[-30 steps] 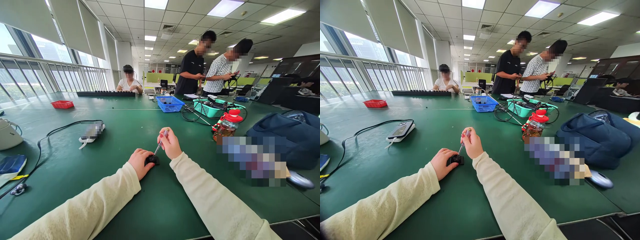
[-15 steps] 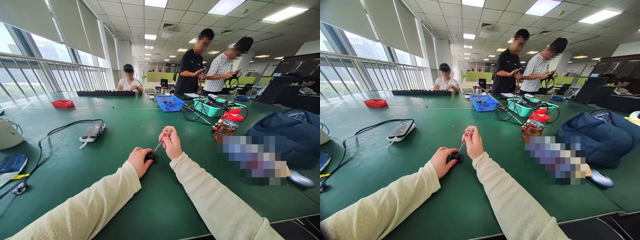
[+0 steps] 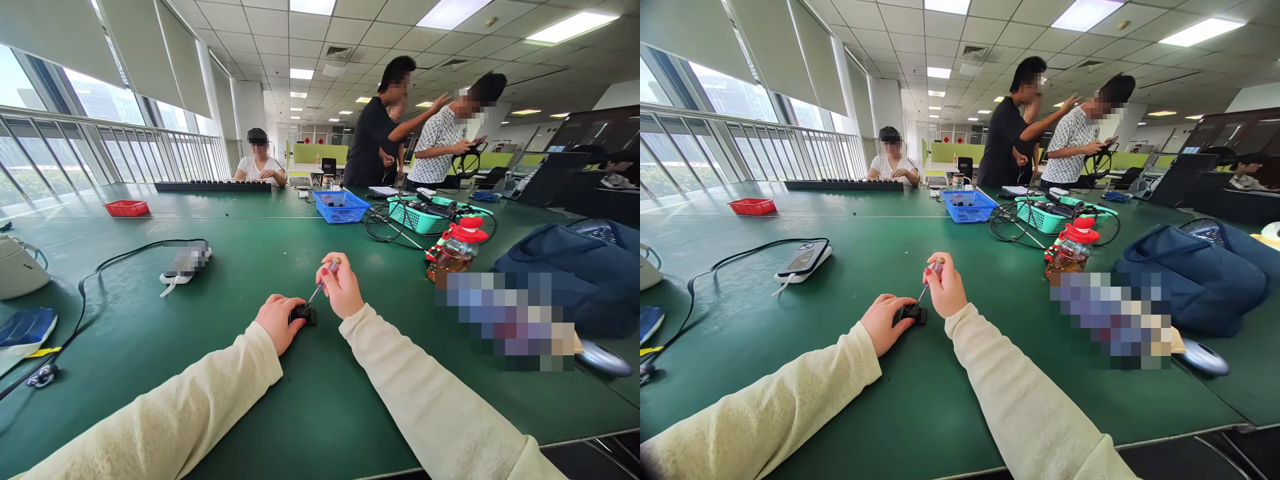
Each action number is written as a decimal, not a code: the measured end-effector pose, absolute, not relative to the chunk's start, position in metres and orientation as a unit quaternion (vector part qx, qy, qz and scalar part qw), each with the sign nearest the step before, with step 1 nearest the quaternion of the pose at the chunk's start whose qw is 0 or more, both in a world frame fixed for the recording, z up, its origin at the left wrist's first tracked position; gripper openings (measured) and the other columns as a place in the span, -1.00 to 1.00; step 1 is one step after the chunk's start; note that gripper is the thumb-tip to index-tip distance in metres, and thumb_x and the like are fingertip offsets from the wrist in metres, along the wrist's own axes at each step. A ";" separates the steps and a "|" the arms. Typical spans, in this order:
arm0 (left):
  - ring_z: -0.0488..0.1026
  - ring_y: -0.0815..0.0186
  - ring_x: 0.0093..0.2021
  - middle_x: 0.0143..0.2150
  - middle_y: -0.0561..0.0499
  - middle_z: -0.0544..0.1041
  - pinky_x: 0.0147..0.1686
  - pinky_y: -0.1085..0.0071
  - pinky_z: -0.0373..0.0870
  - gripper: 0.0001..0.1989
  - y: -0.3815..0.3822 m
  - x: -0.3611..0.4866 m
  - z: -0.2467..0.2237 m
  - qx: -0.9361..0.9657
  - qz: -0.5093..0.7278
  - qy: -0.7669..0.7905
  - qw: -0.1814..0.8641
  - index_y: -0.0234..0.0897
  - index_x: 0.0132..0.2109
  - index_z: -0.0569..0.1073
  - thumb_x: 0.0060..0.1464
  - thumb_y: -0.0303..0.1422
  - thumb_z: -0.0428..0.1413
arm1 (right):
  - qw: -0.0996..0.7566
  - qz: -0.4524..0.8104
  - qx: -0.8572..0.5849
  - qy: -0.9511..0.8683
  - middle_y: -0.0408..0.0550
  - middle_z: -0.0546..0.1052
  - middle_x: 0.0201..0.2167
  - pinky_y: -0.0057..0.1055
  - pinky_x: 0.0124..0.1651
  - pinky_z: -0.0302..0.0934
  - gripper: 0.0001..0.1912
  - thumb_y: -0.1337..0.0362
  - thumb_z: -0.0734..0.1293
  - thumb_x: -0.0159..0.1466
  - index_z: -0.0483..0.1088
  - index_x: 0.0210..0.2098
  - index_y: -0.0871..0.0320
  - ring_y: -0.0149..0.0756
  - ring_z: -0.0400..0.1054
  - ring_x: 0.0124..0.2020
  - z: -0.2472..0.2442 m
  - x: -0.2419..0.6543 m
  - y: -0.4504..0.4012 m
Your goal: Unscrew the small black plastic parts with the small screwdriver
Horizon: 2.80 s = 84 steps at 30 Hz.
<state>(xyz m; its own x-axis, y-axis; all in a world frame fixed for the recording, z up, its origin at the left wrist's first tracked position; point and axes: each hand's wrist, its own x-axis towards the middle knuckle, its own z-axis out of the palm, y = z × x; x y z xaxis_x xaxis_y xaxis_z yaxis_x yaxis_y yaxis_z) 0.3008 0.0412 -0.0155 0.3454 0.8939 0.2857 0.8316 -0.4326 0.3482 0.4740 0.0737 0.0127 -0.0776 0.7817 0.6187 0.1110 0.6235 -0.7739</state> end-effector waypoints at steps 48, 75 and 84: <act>0.36 0.09 0.02 -0.09 -0.04 0.58 0.09 0.13 0.32 -0.67 0.041 0.301 -0.014 0.813 0.205 0.540 0.067 -0.17 0.01 0.48 0.07 -0.38 0.11 | 0.606 0.438 -0.318 -0.583 -0.26 0.44 -0.46 -0.21 -0.17 0.41 -0.40 0.17 0.45 0.07 0.30 0.10 -0.03 -0.39 0.40 -0.45 0.012 0.479 0.090; 0.35 0.08 0.03 -0.08 -0.03 0.58 0.08 0.13 0.32 -0.66 0.040 0.301 -0.011 0.816 0.201 0.536 0.075 -0.17 0.03 0.47 0.07 -0.38 0.09 | 0.621 0.422 -0.381 -0.539 -0.25 0.44 -0.50 -0.20 -0.17 0.40 -0.35 0.10 0.39 0.11 0.22 0.17 0.03 -0.35 0.41 -0.43 0.005 0.483 0.098; 0.37 0.08 0.01 -0.13 -0.05 0.58 0.07 0.13 0.33 -0.68 0.041 0.301 -0.013 0.814 0.209 0.538 0.073 -0.17 0.00 0.48 0.06 -0.38 0.11 | 0.617 0.430 -0.345 -0.562 -0.20 0.52 -0.42 -0.14 -0.09 0.37 -0.41 0.12 0.37 0.15 0.25 0.16 0.02 -0.34 0.44 -0.43 0.011 0.484 0.091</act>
<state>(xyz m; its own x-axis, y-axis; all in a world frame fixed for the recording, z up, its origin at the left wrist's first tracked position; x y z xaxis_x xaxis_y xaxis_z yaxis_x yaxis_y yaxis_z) 0.3005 0.0410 -0.0134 0.3344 0.9054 0.2616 0.8443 -0.4111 0.3438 0.4838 0.0912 0.0107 -0.0002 0.9177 0.3973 -0.1433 0.3931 -0.9082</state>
